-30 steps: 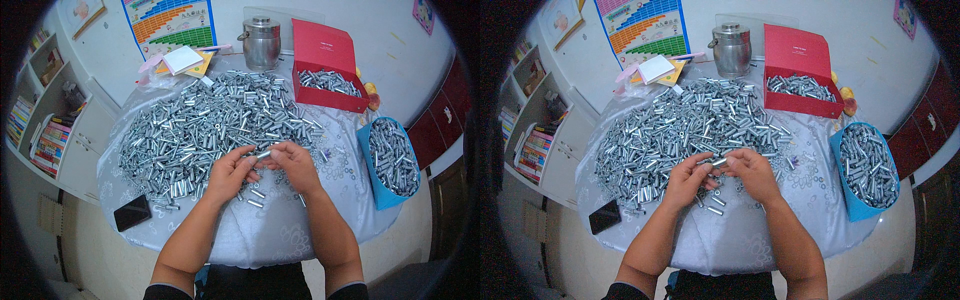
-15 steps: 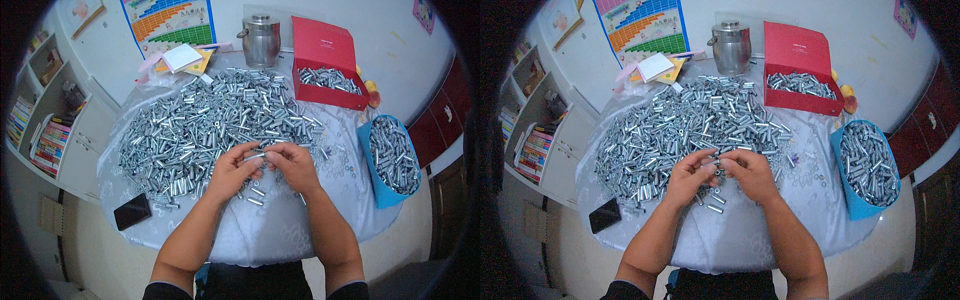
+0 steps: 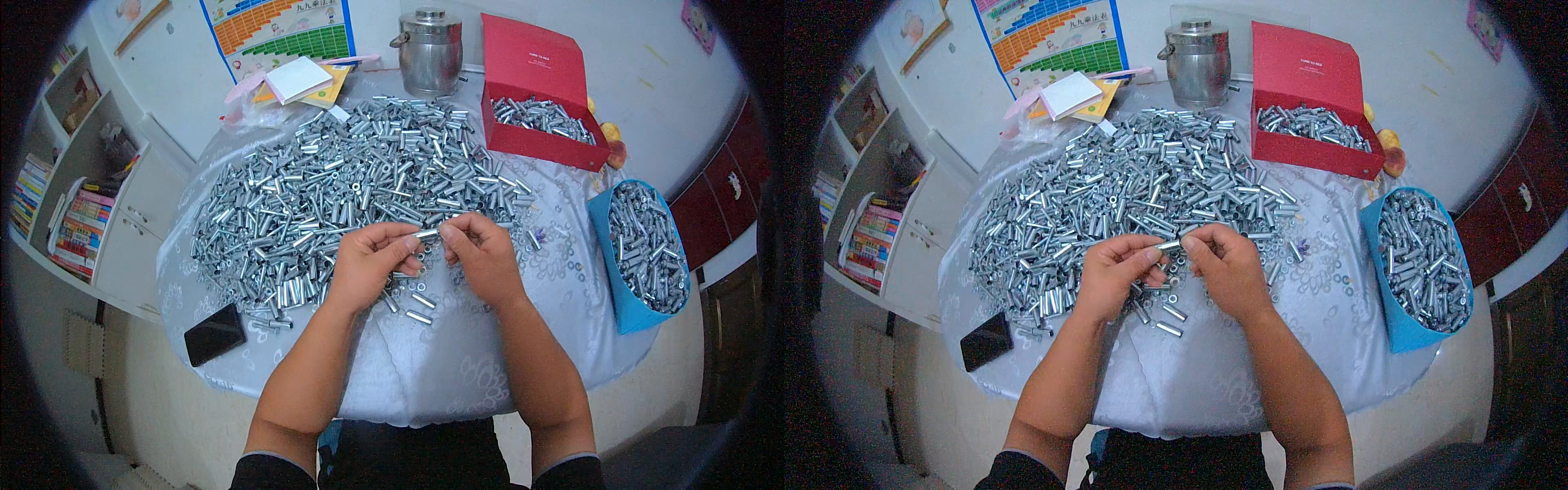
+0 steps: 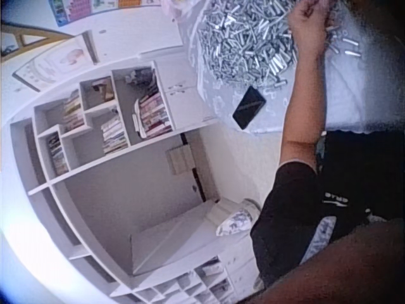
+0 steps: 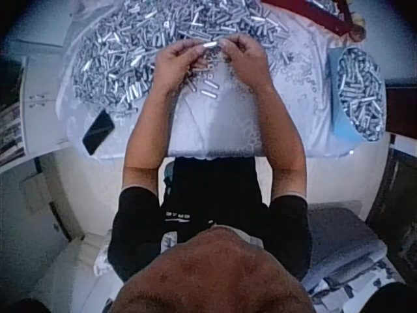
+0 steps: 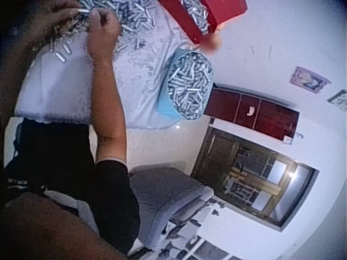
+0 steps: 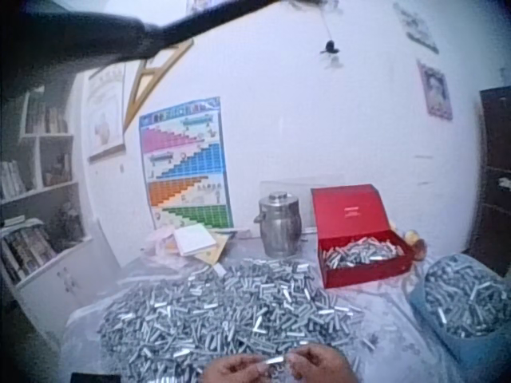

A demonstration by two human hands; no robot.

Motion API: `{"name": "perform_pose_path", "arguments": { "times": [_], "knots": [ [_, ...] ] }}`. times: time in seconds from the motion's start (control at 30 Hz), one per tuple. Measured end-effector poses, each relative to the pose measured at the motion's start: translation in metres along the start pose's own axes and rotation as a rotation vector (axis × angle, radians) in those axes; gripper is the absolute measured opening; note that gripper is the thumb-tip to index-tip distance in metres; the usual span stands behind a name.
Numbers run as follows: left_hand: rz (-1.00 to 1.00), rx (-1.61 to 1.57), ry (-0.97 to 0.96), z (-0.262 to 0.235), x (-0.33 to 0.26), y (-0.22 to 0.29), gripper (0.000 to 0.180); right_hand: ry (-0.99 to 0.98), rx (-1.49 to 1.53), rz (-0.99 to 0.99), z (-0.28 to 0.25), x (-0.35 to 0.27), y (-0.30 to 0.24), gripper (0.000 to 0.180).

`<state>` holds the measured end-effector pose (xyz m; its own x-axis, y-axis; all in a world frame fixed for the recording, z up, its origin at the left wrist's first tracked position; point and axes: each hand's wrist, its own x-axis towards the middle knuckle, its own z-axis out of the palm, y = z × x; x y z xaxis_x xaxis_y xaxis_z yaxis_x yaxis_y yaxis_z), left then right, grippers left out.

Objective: The person sits at a table covered with a large pile of metal bolts and washers. They repeatedly pick up a bolt and a washer, thread the washer onto the bolt, and place the assembled unit into a blue container on the right. The process is repetitive and manual, with no tools used.

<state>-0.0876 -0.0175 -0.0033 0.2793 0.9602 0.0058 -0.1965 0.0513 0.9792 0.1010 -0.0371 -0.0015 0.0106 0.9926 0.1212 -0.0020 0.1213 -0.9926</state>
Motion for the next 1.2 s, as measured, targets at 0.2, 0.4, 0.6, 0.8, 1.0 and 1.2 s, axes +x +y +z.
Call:
{"name": "perform_pose_path", "arguments": {
  "times": [0.2,0.4,0.6,0.8,1.0,1.2],
  "knots": [
    [0.003,-0.018,0.12,-0.004,0.003,0.001,0.021,-0.204,-0.686,-0.279,-0.017,0.0,0.011,0.008],
    [0.026,-0.014,0.134,-0.003,0.004,-0.002,0.021,-0.342,-0.929,-0.326,-0.001,0.0,0.022,0.012],
    [0.02,-0.007,0.139,0.0,0.005,-0.002,0.022,-0.291,-1.049,-0.256,0.009,-0.003,0.012,0.013],
    [0.012,0.007,0.146,0.002,0.003,-0.002,0.022,-0.302,-1.022,-0.188,0.013,-0.003,0.006,0.016],
    [0.092,0.038,0.111,-0.001,0.004,-0.011,0.022,-0.276,-0.849,-0.15,0.007,-0.004,0.008,0.013],
    [0.089,0.025,0.068,-0.001,0.002,-0.012,0.022,-0.13,-0.501,0.054,-0.009,-0.003,0.004,0.017]
  ]
}}
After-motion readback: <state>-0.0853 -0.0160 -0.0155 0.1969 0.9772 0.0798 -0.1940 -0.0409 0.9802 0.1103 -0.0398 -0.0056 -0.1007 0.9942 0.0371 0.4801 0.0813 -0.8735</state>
